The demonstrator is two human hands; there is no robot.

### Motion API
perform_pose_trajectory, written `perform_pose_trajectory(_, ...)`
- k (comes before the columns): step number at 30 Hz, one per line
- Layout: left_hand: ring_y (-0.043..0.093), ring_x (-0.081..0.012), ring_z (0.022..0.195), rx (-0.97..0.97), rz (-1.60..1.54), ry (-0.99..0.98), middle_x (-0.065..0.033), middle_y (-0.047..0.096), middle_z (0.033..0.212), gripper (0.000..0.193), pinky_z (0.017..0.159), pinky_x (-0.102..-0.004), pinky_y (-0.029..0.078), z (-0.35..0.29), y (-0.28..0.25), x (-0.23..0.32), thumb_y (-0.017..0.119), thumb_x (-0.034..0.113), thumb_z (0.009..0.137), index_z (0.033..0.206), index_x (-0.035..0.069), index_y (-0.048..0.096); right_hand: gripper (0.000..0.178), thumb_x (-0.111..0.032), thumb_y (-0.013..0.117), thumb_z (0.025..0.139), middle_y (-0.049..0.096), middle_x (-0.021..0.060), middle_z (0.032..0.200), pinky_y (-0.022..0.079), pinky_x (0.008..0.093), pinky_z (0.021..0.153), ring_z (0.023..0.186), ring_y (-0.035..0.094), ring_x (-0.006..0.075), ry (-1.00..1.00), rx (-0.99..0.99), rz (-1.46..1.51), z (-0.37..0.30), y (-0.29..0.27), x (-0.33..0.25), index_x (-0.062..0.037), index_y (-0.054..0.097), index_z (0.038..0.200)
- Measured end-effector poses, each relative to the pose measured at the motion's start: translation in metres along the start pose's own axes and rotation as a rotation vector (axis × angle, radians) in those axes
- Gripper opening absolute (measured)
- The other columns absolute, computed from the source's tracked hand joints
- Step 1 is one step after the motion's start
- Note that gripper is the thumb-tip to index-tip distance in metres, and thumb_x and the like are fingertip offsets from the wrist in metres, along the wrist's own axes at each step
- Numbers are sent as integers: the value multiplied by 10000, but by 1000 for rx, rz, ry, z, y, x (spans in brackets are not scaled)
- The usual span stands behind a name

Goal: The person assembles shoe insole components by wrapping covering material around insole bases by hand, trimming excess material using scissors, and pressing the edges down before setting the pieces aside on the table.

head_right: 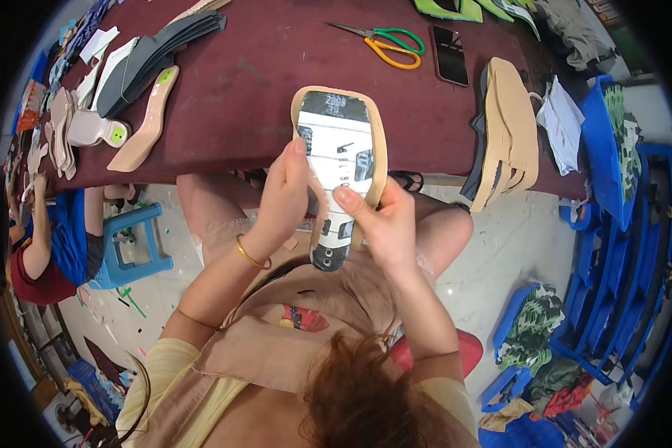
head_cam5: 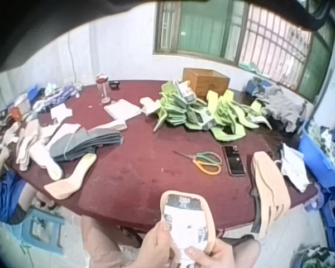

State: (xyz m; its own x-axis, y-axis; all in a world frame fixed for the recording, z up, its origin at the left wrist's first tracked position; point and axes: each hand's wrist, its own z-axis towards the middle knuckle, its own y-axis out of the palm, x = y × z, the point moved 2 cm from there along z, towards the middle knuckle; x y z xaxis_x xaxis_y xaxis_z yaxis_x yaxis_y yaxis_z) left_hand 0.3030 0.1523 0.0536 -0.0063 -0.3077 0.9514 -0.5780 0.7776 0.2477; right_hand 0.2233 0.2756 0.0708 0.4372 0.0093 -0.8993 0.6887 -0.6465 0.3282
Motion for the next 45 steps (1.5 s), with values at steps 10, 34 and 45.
perform_pose_trajectory(10, 521, -123, 1047, -298, -602, -171, -101, 515, 1266, 388, 885, -285, 448, -5, 24, -6, 438, 182, 963, 1309, 7, 416, 317, -147, 650, 864, 650, 56, 1017, 474, 268, 800, 896, 609, 118, 117, -179, 81, 14, -14, 2, 13, 585, 1129)
perform_pose_trajectory(34, 546, -130, 1005, -4, -708, 306, -90, 552, 1140, 486, 855, -288, 460, 24, -1, 19, 526, 233, 880, 1289, 8, 388, 505, -261, 565, 921, 528, 89, 1189, 383, 294, 943, 1086, 480, 144, -270, -514, -645, 55, 0, -5, 9, 401, 1315)
perform_pose_trajectory(45, 571, -197, 714, 64, 1156, 791, -34, 650, 714, 255, 741, -334, 420, 104, -39, 25, 542, 287, 875, 782, 123, 715, 391, -246, 727, 750, 610, 54, 752, 476, 305, 683, 683, 582, 178, -258, -389, -1027, 143, -36, -19, -36, 609, 1058)
